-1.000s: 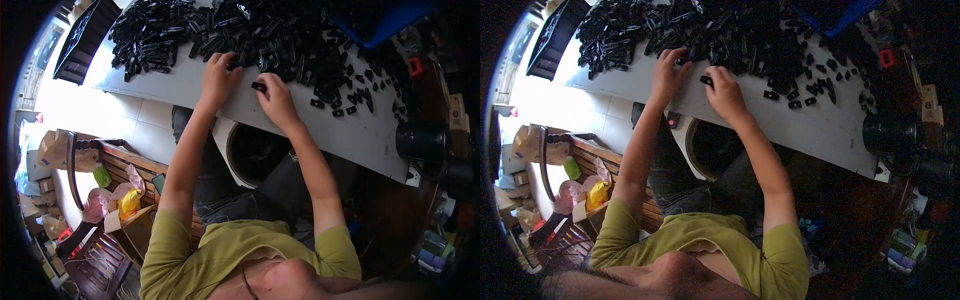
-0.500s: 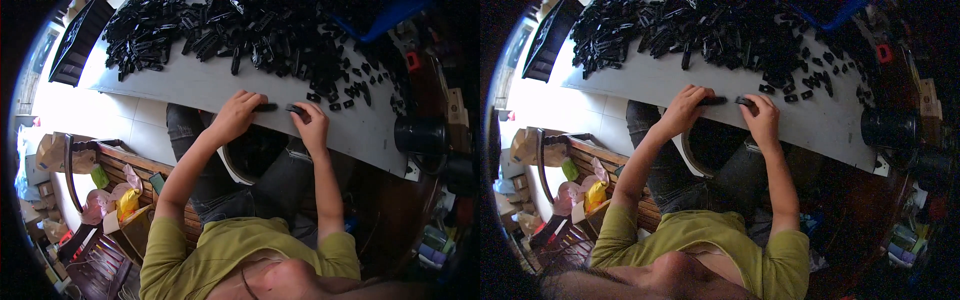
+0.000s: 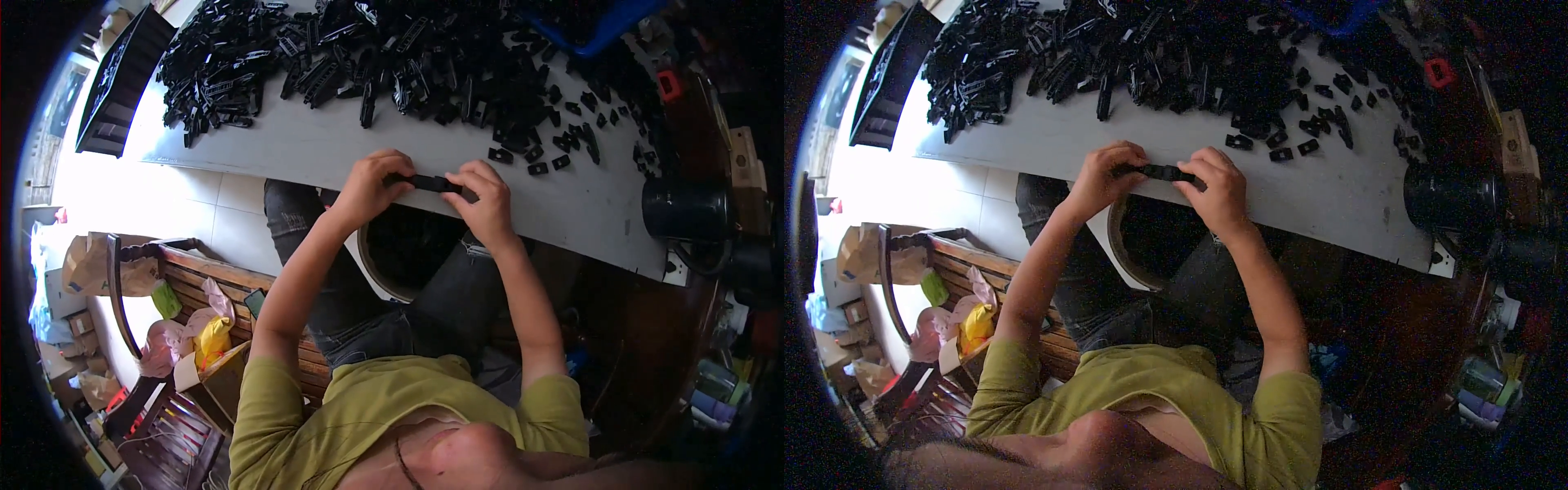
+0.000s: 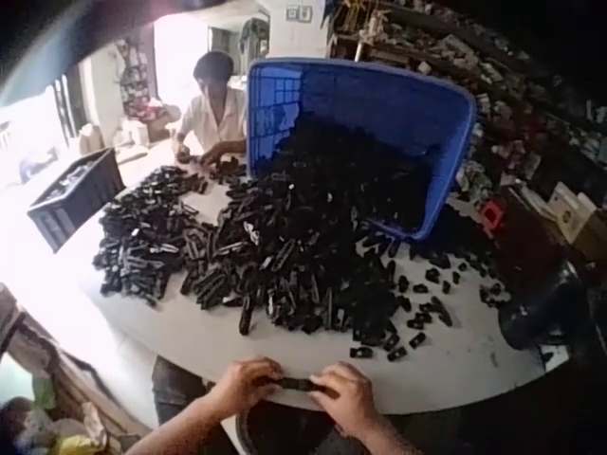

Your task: Assembling small black plastic components by snapping them together.

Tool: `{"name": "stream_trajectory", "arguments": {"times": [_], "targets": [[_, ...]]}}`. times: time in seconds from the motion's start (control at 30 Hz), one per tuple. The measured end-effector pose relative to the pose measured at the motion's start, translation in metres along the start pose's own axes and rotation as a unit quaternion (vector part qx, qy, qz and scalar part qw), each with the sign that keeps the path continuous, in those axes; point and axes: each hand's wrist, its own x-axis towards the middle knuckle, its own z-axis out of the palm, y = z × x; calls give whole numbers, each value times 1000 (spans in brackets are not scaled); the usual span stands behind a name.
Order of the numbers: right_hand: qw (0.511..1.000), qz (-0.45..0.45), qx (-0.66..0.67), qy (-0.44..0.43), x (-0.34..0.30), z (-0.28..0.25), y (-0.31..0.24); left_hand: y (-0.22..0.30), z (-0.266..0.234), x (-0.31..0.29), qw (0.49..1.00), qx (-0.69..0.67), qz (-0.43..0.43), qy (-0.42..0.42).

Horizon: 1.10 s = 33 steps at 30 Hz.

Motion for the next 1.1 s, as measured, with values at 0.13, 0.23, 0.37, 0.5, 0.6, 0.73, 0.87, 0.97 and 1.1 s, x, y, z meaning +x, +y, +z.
{"name": "stream_trajectory", "arguments": {"times": [0.13,0.23,0.37,0.5,0.6,0.73,0.87,0.97,1.1], "targets": [[1000,-10,9,4,4,5,7,-7,-2,1,1000,-4,21,-20],[997,2,66,-44,4,9,13,-9,5,1,1000,13,20,2],[1000,5,-5,7,1,-6,16,-7,-4,8,995,39,76,-46],[973,33,-199,112,3,-26,32,-24,-18,29,957,199,-1,213],[970,30,-228,74,-3,-23,36,-38,-27,42,936,216,-25,276],[979,59,-184,66,-6,-21,33,-23,-27,13,972,56,-110,201],[928,288,205,119,-8,-22,30,-2,-23,-4,938,308,38,154],[867,296,363,172,-10,-19,37,6,-9,1,922,378,-10,85],[776,331,509,172,-5,-23,28,24,8,7,939,343,-29,1]]}}
